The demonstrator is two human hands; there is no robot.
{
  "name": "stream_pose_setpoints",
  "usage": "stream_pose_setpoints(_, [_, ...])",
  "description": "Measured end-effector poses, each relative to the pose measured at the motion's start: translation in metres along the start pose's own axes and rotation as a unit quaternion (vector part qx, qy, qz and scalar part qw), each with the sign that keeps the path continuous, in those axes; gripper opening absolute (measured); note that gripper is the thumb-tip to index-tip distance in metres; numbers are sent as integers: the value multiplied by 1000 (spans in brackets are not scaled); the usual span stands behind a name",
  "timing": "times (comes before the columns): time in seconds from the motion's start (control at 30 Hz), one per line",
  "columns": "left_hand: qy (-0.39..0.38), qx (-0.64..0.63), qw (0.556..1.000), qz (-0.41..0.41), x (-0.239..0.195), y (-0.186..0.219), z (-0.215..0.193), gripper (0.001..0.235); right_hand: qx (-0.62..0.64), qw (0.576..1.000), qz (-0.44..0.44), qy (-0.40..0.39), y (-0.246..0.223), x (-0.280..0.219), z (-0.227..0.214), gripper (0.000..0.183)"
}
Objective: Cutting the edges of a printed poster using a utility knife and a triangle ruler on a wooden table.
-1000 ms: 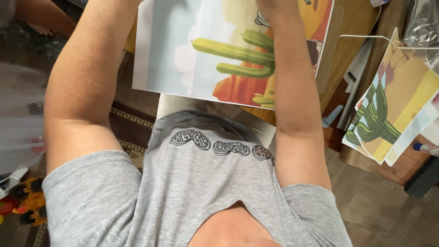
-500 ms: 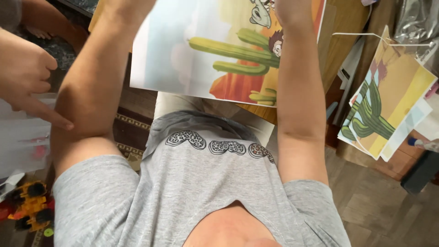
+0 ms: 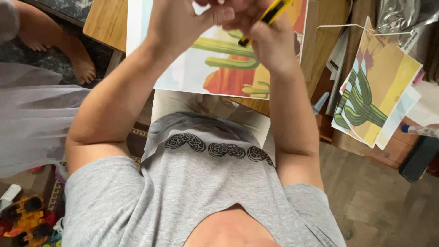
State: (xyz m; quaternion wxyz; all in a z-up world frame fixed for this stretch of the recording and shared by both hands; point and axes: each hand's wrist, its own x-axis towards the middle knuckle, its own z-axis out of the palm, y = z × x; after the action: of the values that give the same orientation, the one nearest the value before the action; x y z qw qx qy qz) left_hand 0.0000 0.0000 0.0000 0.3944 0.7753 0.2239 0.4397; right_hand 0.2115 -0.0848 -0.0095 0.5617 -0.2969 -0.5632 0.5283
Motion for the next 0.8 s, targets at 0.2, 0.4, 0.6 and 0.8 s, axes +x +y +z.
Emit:
stream_pose_setpoints(0.2, [44, 238, 951, 193, -22, 23, -6, 12, -141, 990, 24, -20, -28, -29, 45, 62])
stream_pose_setpoints(0.4, [0, 347, 905, 246, -57, 29, -6, 18, -173, 983, 60, -26, -23, -64, 65, 58])
stream_pose_setpoints(0.6, [-18, 251, 948, 196, -81, 42, -5, 27, -91, 994, 64, -22, -17, -83, 74, 48])
stream_pose_setpoints(0.8, [7, 128, 982, 137, -93, 46, 1, 11, -25, 998, 48, 19, 6, -93, 77, 43])
